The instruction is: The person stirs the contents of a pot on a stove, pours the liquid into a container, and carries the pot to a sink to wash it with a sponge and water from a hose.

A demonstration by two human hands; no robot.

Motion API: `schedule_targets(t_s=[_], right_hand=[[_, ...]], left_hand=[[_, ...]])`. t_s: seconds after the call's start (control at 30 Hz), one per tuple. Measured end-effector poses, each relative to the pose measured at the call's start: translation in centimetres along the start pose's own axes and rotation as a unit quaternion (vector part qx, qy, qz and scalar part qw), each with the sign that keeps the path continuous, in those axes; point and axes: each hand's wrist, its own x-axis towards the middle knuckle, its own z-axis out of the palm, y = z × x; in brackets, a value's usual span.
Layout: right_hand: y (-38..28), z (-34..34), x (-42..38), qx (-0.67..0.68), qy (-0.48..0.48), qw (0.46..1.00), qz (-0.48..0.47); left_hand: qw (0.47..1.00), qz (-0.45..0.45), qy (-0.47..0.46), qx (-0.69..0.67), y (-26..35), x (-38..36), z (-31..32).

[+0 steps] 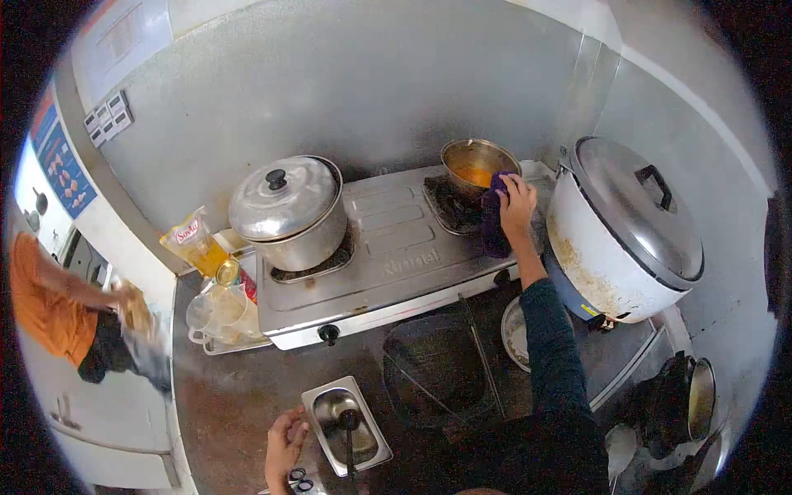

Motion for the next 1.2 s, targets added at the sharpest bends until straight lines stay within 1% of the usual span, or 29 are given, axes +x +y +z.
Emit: schedule_targets(t_s=[0.03,0.13,0.23,0.33,0.43,0.53,0.63,0.73,0.83,0.93,1.03,1.13,1.2], right_hand=[[0.2,-0.1,0.2,-0.031,-0.023,0.999,-0.013],[1.2,0.1,0.7,-0.044,-0.063,0.995,-0.070],[2.1,0.4,1.3,0.002,-0.113,0.987,-0.110],[2.3,0.5,1.4,0.005,-0.150,0.982,-0.118],[1.5,-0.9,1.9,0.013,-0.211,0.970,-0.120],[1.3,-1.3,2.1,-0.022,-0.247,0.960,-0.130],[0.9,-1.5,2.1,-0.059,-0.257,0.954,-0.139],[1.5,-0.5,1.9,-0.140,-0.233,0.944,-0.186],[2.9,1.1,2.4,-0.120,-0.165,0.947,-0.246],[3.2,1.3,2.9,-0.087,-0.212,0.946,-0.228],[3.5,1.8,3.1,-0.045,-0.185,0.949,-0.253],[3.1,1.6,3.5,-0.057,-0.228,0.943,-0.234],[3.3,2.1,3.6,-0.055,-0.227,0.945,-0.230]], left_hand=[[1.000,0.005,0.002,0.004,0.0,0.0,0.1],[0.999,0.013,0.008,0.029,0.1,-0.1,0.2],[1.000,0.013,0.005,0.007,-0.2,0.1,0.5],[1.000,0.000,-0.005,0.028,1.2,0.1,0.5],[0.999,0.029,-0.001,0.033,0.1,0.3,0.6],[0.999,0.018,-0.017,0.036,0.7,0.3,0.4],[0.999,-0.018,-0.026,0.002,0.9,0.2,0.4],[1.000,-0.008,-0.014,-0.026,2.3,0.1,0.3],[1.000,0.017,-0.008,0.023,1.7,0.0,0.1],[1.000,0.004,0.004,0.017,2.0,-0.2,0.0],[0.999,-0.025,0.001,0.031,3.7,-0.5,0.0],[0.998,-0.053,0.017,0.030,3.4,-0.8,0.0],[0.998,-0.051,0.023,0.033,3.8,-0.8,0.0]])
